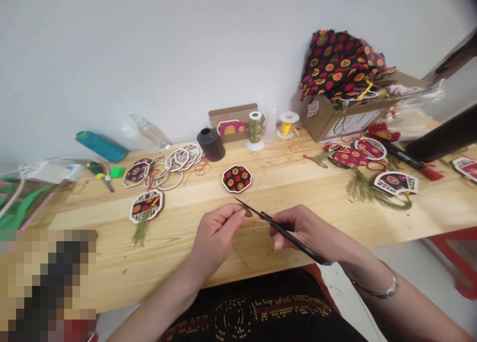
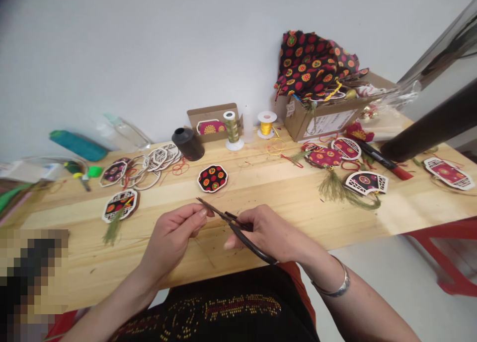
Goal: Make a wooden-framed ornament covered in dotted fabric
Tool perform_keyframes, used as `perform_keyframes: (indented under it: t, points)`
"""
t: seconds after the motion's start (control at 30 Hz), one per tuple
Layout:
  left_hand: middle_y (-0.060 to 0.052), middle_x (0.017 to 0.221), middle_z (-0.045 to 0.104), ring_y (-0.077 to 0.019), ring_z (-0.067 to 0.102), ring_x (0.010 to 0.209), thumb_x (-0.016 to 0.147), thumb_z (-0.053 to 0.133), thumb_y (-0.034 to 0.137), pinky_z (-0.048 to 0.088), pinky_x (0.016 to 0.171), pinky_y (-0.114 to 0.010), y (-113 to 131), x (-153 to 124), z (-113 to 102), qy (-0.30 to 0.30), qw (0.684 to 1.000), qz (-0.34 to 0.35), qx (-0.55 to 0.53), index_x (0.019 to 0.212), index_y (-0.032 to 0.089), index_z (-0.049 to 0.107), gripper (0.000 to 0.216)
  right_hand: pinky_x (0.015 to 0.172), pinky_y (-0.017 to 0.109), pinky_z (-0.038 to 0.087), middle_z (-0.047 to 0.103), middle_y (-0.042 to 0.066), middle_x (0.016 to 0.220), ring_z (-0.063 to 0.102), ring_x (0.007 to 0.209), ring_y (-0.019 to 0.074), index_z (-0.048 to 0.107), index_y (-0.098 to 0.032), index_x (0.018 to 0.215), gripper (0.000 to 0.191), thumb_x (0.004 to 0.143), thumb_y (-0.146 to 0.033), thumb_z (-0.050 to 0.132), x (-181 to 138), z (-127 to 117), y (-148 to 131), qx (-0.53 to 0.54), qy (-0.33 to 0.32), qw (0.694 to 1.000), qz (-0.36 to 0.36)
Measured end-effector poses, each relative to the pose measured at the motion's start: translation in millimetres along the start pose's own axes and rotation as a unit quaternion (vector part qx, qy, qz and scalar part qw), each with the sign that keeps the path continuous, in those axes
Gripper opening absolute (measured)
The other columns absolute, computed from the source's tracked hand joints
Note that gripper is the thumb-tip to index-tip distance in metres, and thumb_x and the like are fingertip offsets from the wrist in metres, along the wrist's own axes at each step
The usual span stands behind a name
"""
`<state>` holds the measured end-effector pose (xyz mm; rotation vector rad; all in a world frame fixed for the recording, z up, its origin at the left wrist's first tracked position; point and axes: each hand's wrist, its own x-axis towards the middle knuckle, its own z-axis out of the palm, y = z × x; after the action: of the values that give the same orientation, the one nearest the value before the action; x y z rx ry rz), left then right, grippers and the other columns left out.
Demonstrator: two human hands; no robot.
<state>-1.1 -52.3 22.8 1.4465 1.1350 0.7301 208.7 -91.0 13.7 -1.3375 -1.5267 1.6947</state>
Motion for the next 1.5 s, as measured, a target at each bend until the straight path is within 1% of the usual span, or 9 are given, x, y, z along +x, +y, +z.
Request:
perform_keyframes:
  t: [0.27, 0.53, 0.67, 0.87, 0.97, 1.03, 1.13, 1.23, 1.5]
  points:
    - [0.003, 0.056, 0.049, -0.0090, 0.035, 0.053, 0.084, 0.062, 0.032, 0.025, 0.048, -0.023, -9, 3, -2, 0.012, 1.000, 0.008, -0.020, 0.080, 0.017, 0.073, 0.019, 0.057, 0.026, 0.029, 0.045, -0.005, 0.059, 0.036, 0.060, 0.0091, 0.062, -0.015, 0.064, 0.030, 0.074, -0.041, 0.073, 1, 1, -2, 0.000, 0.026, 1.000, -0.013]
    - [0.000, 0.070, 0.064, -0.0043, 0.033, 0.048, 0.084, 0.068, 0.034, 0.024, 0.047, -0.021, -4, 22, -2, 0.133, 0.975, 0.041, -0.175, 0.083, 0.016, 0.071, 0.018, 0.055, 0.026, 0.027, 0.047, -0.004, 0.059, 0.036, 0.058, 0.0090, 0.066, -0.013, 0.067, 0.033, 0.071, -0.045, 0.074, 3, -4, -1, 0.022, 0.033, 0.999, -0.024]
    - [-0.007, 0.085, 0.072, -0.0023, 0.034, 0.045, 0.081, 0.070, 0.033, 0.023, 0.046, -0.020, 5, 33, 5, 0.087, 0.965, 0.028, -0.245, 0.076, 0.014, 0.066, 0.020, 0.052, 0.025, 0.024, 0.043, -0.005, 0.056, 0.033, 0.055, 0.0081, 0.063, -0.013, 0.065, 0.044, 0.067, -0.055, 0.076, 9, -2, -6, 0.035, 0.022, 0.999, -0.029]
    - [0.004, 0.052, 0.051, -0.0042, 0.037, 0.048, 0.076, 0.076, 0.038, 0.022, 0.046, -0.017, 0, 36, 14, 0.068, 0.966, 0.002, -0.248, 0.078, 0.014, 0.069, 0.025, 0.048, 0.024, 0.022, 0.041, -0.006, 0.054, 0.030, 0.051, 0.0070, 0.062, -0.014, 0.068, 0.061, 0.062, -0.074, 0.069, 6, -7, -10, 0.048, 0.010, 0.997, -0.051]
    - [0.006, 0.051, 0.045, -0.0034, 0.034, 0.048, 0.073, 0.078, 0.038, 0.021, 0.046, -0.016, 0, 36, 13, 0.086, 0.963, -0.004, -0.257, 0.075, 0.013, 0.069, 0.027, 0.050, 0.024, 0.028, 0.052, -0.001, 0.060, 0.040, 0.054, 0.0099, 0.065, -0.014, 0.073, 0.061, 0.066, -0.074, 0.065, -7, -19, -12, -0.047, 0.053, 0.996, -0.058]
    - [0.006, 0.049, 0.042, -0.0031, 0.032, 0.047, 0.072, 0.079, 0.039, 0.020, 0.045, -0.017, 1, 37, 11, 0.090, 0.960, -0.008, -0.266, 0.074, 0.013, 0.069, 0.028, 0.051, 0.026, 0.030, 0.057, 0.001, 0.061, 0.046, 0.055, 0.0126, 0.064, -0.015, 0.072, 0.052, 0.075, -0.067, 0.061, -16, -29, -12, -0.201, 0.146, 0.968, -0.026]
    - [0.006, 0.049, 0.042, -0.0030, 0.031, 0.046, 0.069, 0.080, 0.039, 0.019, 0.045, -0.017, 4, 38, 9, 0.097, 0.955, -0.017, -0.280, 0.074, 0.012, 0.069, 0.030, 0.053, 0.028, 0.032, 0.065, 0.008, 0.067, 0.058, 0.060, 0.0198, 0.066, -0.015, 0.074, 0.039, 0.085, -0.052, 0.057, -23, -45, -6, -0.456, 0.285, 0.836, 0.107]
    - [0.006, 0.048, 0.042, -0.0028, 0.031, 0.045, 0.067, 0.082, 0.039, 0.019, 0.044, -0.017, 5, 38, 10, 0.102, 0.952, -0.022, -0.289, 0.074, 0.012, 0.069, 0.030, 0.055, 0.031, 0.037, 0.069, 0.017, 0.075, 0.068, 0.069, 0.0278, 0.068, -0.011, 0.079, 0.040, 0.092, -0.043, 0.048, -25, -58, 6, -0.571, 0.324, 0.727, 0.202]
    - [0.006, 0.049, 0.042, -0.0032, 0.031, 0.046, 0.069, 0.080, 0.039, 0.020, 0.045, -0.018, 4, 36, 9, 0.089, 0.951, -0.025, -0.294, 0.076, 0.012, 0.069, 0.030, 0.061, 0.030, 0.046, 0.071, 0.015, 0.077, 0.070, 0.074, 0.0259, 0.071, -0.012, 0.078, 0.029, 0.088, -0.025, 0.048, -34, -79, 27, -0.613, 0.292, 0.705, 0.205]
